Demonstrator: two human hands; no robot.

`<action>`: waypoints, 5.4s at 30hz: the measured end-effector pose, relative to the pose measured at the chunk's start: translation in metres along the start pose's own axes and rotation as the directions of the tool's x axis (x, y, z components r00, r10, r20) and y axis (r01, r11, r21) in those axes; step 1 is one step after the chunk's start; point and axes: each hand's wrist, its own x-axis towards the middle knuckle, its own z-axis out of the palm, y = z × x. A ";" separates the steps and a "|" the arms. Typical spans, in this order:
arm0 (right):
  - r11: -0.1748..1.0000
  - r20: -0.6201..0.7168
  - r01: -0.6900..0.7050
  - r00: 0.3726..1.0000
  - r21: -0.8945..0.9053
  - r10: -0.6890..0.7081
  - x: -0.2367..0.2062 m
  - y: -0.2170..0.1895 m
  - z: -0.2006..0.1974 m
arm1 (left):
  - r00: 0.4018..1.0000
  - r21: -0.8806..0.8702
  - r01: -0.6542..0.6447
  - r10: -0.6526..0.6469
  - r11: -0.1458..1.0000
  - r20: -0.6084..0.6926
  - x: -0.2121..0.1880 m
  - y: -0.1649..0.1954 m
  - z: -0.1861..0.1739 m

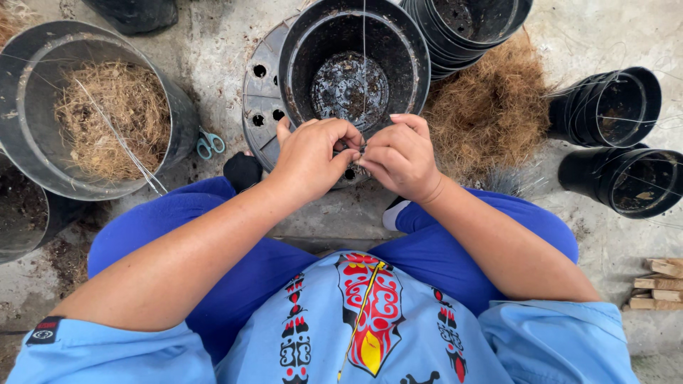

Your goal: The person sits on the floor and assembles hanging planters by threading metal wire through holes in black plastic pots and tying knots to create hangers. They handle multiple pots, wire bundles, and a spool of wire, repeatedly bending and twisting the wire to secure the hangers.

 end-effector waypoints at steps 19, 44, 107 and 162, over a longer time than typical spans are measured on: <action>0.940 0.223 -0.339 0.919 0.026 0.326 0.024 -0.016 -0.023 | 0.994 0.026 -0.109 0.110 0.994 -0.025 0.000 -0.012 0.003; 0.969 0.160 -0.247 0.956 -0.006 0.244 0.022 -0.026 -0.021 | 0.997 -0.022 -0.066 0.067 0.998 0.035 0.000 -0.005 0.000; 0.894 0.468 -0.449 0.786 -0.016 0.403 0.052 0.022 -0.024 | 0.943 0.119 -0.204 0.228 0.972 -0.241 0.000 -0.012 0.013; 0.984 -0.013 -0.029 1.000 -0.173 0.027 0.024 -0.005 -0.002 | 0.928 0.160 -0.220 0.257 0.962 -0.269 0.008 -0.016 0.012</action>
